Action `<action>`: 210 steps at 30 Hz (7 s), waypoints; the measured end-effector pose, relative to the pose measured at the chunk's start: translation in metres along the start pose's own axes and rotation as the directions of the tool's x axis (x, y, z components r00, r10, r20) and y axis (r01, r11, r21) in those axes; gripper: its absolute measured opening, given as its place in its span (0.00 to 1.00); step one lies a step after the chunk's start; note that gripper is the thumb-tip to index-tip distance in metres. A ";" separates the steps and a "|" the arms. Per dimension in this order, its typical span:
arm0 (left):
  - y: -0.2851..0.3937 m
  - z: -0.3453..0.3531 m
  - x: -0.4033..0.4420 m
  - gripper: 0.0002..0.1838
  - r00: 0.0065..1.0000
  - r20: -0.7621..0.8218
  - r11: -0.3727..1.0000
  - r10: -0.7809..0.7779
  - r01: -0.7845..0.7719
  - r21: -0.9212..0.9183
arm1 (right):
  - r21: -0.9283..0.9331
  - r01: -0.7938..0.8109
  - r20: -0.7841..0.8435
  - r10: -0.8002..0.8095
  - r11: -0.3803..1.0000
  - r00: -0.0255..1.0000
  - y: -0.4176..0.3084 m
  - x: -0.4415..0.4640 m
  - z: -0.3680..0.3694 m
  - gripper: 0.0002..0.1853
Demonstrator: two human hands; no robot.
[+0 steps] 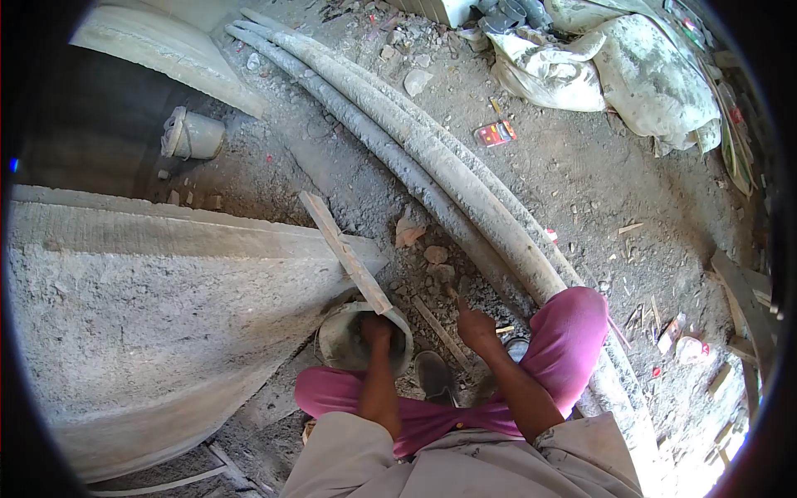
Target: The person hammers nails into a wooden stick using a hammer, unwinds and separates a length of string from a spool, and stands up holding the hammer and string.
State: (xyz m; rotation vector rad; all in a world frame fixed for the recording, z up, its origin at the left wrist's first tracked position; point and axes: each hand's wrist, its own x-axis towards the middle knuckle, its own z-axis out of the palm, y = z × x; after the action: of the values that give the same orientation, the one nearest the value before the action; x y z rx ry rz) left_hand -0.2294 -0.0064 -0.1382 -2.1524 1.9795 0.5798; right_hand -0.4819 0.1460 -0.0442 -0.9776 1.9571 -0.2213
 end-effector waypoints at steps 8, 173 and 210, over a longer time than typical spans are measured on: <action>0.026 -0.099 -0.066 0.09 0.973 -0.224 0.648 -0.055 -0.136 -0.749 | 0.048 -0.017 0.032 0.015 0.999 0.999 -0.014 -0.004 -0.020 0.26; 0.159 -0.164 -0.045 0.34 0.935 0.348 0.035 0.068 0.346 -0.938 | 0.790 0.447 -0.389 -0.221 0.419 0.894 -0.105 -0.022 -0.079 0.27; 0.152 -0.160 -0.045 0.35 0.934 0.358 0.016 -0.007 0.358 -0.934 | 0.905 0.376 -0.368 -0.073 0.201 0.927 -0.134 -0.044 -0.105 0.27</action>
State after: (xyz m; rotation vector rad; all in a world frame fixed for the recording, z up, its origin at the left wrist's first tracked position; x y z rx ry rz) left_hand -0.3530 -0.0410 0.0466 -2.5115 0.9164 2.7215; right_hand -0.4791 0.0647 0.1119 -0.3151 1.3396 -1.6379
